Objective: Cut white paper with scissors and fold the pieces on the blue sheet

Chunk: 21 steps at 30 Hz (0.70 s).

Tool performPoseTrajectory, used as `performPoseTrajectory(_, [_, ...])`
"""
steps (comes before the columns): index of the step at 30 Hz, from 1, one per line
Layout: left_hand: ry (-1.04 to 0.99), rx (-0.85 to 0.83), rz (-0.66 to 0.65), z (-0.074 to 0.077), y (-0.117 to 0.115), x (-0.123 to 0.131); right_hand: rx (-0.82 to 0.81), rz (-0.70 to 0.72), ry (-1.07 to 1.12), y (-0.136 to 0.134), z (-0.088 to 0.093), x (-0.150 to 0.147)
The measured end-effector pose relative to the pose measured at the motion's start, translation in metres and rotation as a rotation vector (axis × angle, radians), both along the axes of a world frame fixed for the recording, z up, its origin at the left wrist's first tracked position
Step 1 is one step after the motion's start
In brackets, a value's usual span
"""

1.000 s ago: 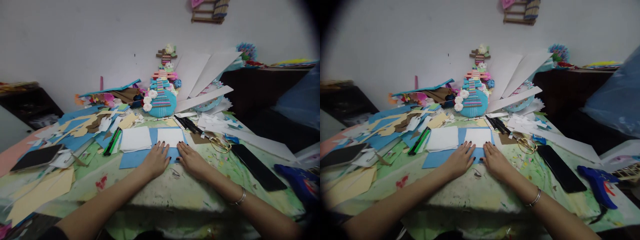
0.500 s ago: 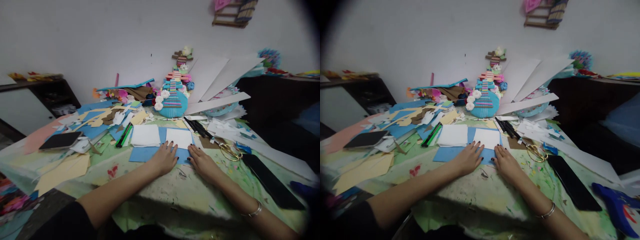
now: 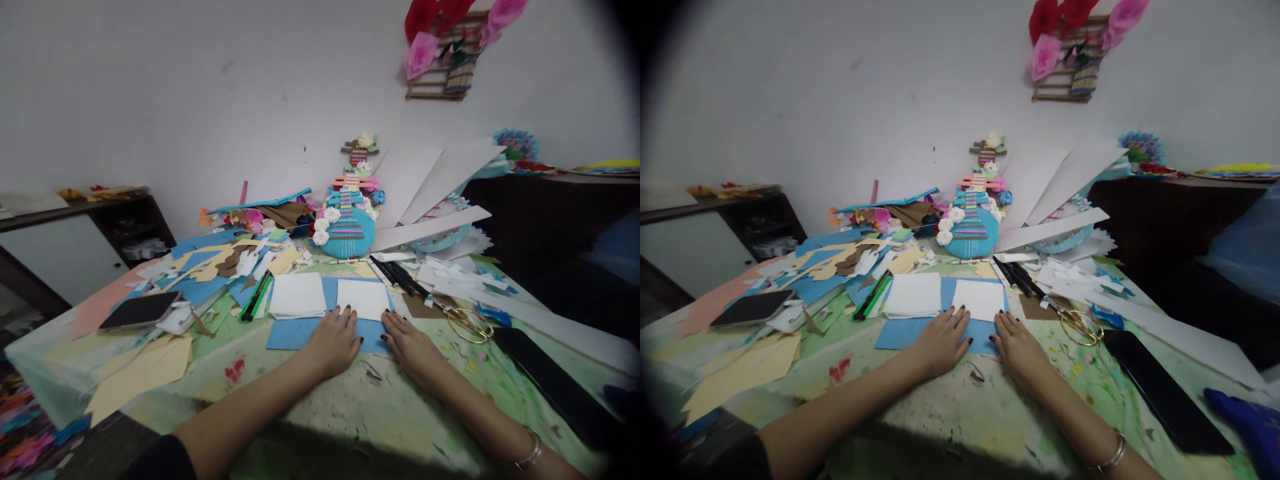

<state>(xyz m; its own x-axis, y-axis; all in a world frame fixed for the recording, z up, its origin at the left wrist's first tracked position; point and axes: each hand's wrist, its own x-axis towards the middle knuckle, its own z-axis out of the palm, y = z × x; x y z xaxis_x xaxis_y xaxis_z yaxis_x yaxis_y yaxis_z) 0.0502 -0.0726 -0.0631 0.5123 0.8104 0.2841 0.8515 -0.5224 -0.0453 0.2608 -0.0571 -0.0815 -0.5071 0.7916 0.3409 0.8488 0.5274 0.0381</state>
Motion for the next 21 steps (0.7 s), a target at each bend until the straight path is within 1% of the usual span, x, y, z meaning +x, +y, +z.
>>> performPoseTrajectory(3, [0.004,-0.003,-0.006,0.001,-0.002,-0.002,0.015,0.009,0.025,0.001,-0.002,0.001])
performPoseTrajectory(6, [-0.002,-0.022,-0.019,0.007,-0.002,-0.009,0.017,0.012,0.034,0.001,-0.004,0.001])
performPoseTrajectory(10, [-0.056,-0.117,-0.136,0.023,0.011,-0.034,-0.005,0.008,0.023,0.001,-0.003,0.000])
performPoseTrajectory(11, [-0.084,-0.125,-0.135,0.028,0.016,-0.042,-0.011,0.009,0.029,0.001,-0.002,0.000])
performPoseTrajectory(12, [-0.110,-0.120,-0.107,0.032,0.022,-0.050,-0.016,0.009,0.038,0.001,-0.001,-0.001])
performPoseTrajectory(13, [-0.124,-0.110,-0.052,0.036,0.028,-0.058,-0.018,0.008,0.046,0.000,0.000,-0.001])
performPoseTrajectory(15, [-0.084,-0.134,0.050,0.041,0.038,-0.070,-0.020,0.006,0.044,-0.001,0.002,-0.002])
performPoseTrajectory(16, [-0.042,-0.161,0.073,0.042,0.042,-0.075,-0.023,0.006,0.033,-0.001,0.003,-0.002])
performPoseTrajectory(18, [0.039,-0.215,0.064,0.043,0.048,-0.081,-0.025,0.003,0.011,-0.001,0.004,-0.002])
performPoseTrajectory(21, [0.079,-0.227,-0.015,0.042,0.052,-0.086,-0.024,0.002,0.027,0.000,0.002,-0.001])
